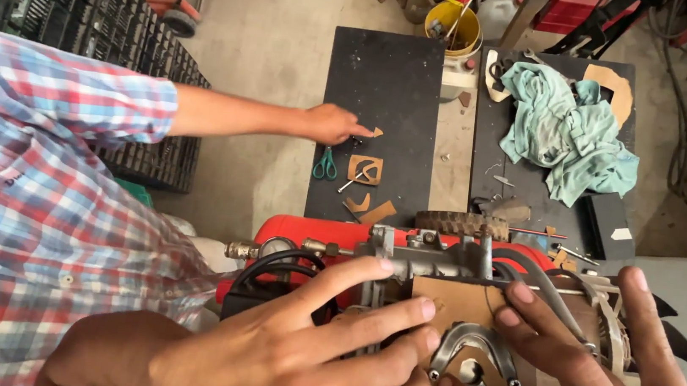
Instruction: A person is seen fitting and marking a custom gasket for an air compressor cylinder head on a workbench.
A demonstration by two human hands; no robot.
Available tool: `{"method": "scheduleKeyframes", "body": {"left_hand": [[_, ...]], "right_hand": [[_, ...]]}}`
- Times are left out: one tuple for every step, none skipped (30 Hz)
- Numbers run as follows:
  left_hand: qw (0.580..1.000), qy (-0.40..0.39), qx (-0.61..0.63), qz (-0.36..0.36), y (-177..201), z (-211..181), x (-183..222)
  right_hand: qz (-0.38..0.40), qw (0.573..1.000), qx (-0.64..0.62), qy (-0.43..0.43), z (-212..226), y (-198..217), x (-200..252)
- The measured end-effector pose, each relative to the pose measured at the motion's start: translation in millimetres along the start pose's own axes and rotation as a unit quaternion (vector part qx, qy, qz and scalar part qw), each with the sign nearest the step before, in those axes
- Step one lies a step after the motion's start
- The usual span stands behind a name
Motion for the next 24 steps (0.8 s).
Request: {"method": "scheduleKeyframes", "body": {"left_hand": [[1.000,-0.001,0.001,0.001,-1,-1,0],[1.000,0.001,-0.002,0.003,-2,-1,1],[1.000,0.002,-0.005,0.006,-3,-2,1],[1.000,0.001,-0.006,0.006,-3,-2,1],[1.000,0.002,-0.002,0.009,-3,-2,1],[1.000,0.002,0.004,0.013,-4,-2,1],[1.000,0.000,0.004,0.014,-1,-4,1],[0.999,-0.005,-0.042,0.023,-2,-6,0],[0.996,-0.010,-0.088,0.032,-3,-7,0],[0.996,-0.010,-0.087,0.031,-4,-8,1],[0.996,-0.005,-0.080,0.033,-6,-8,2],[0.996,0.000,-0.077,0.036,-7,-7,3],[0.996,-0.001,-0.080,0.036,-6,-6,2],[0.999,0.018,-0.021,0.031,-5,-4,1],[0.998,0.036,0.038,0.026,-4,-2,1],[0.998,0.038,0.036,0.027,-6,-1,2],[0.999,0.030,0.029,0.013,-4,-2,3],[1.000,0.021,0.022,-0.001,-3,-2,4],[1.000,0.021,0.019,0.001,-1,-1,4],[0.998,0.024,0.054,-0.010,1,1,3],[0.995,0.026,0.090,-0.020,3,4,2],[0.995,0.027,0.092,-0.019,2,2,3],[0.997,0.027,0.066,-0.017,0,1,3],[0.999,0.026,0.039,-0.016,-1,1,3]], "right_hand": [[0.000,1.000,0.000,-0.002,0,1,-1],[0.009,1.000,-0.003,0.009,1,1,-2],[0.017,1.000,-0.005,0.019,3,1,-3],[0.016,1.000,-0.005,0.018,4,0,-4],[-0.002,1.000,-0.016,0.019,6,3,-5],[-0.019,0.999,-0.025,0.018,7,5,-5],[-0.020,0.999,-0.024,0.016,2,8,-5],[-0.002,0.995,0.007,0.102,10,9,-4],[0.015,0.982,0.039,0.187,17,8,0],[0.016,0.982,0.040,0.187,11,8,2],[0.022,0.975,0.030,0.218,10,6,6],[0.026,0.967,0.020,0.251,9,4,9],[0.023,0.967,0.020,0.253,7,4,9],[0.029,0.967,0.017,0.252,5,3,11],[0.034,0.967,0.015,0.251,4,2,14],[0.033,0.967,0.012,0.253,-1,1,16],[0.038,0.963,0.014,0.266,-4,-2,20],[0.041,0.960,0.016,0.278,-7,-4,23],[0.039,0.959,0.015,0.279,-8,-5,22],[0.032,0.956,0.025,0.291,-8,-6,23],[0.025,0.952,0.035,0.302,-9,-7,23],[0.026,0.953,0.033,0.301,-6,-5,21],[0.025,0.949,0.045,0.311,-2,-3,19],[0.022,0.945,0.058,0.321,1,-1,17]]}}
Point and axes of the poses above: each hand's wrist, its own x-axis away from the middle knuckle, its own y-axis out of the back of the hand, z = x × y, the point moved 8 cm from there along -x, towards the middle knuckle, and after that the axes turned 1 degree about y, right-handed, at the moved point
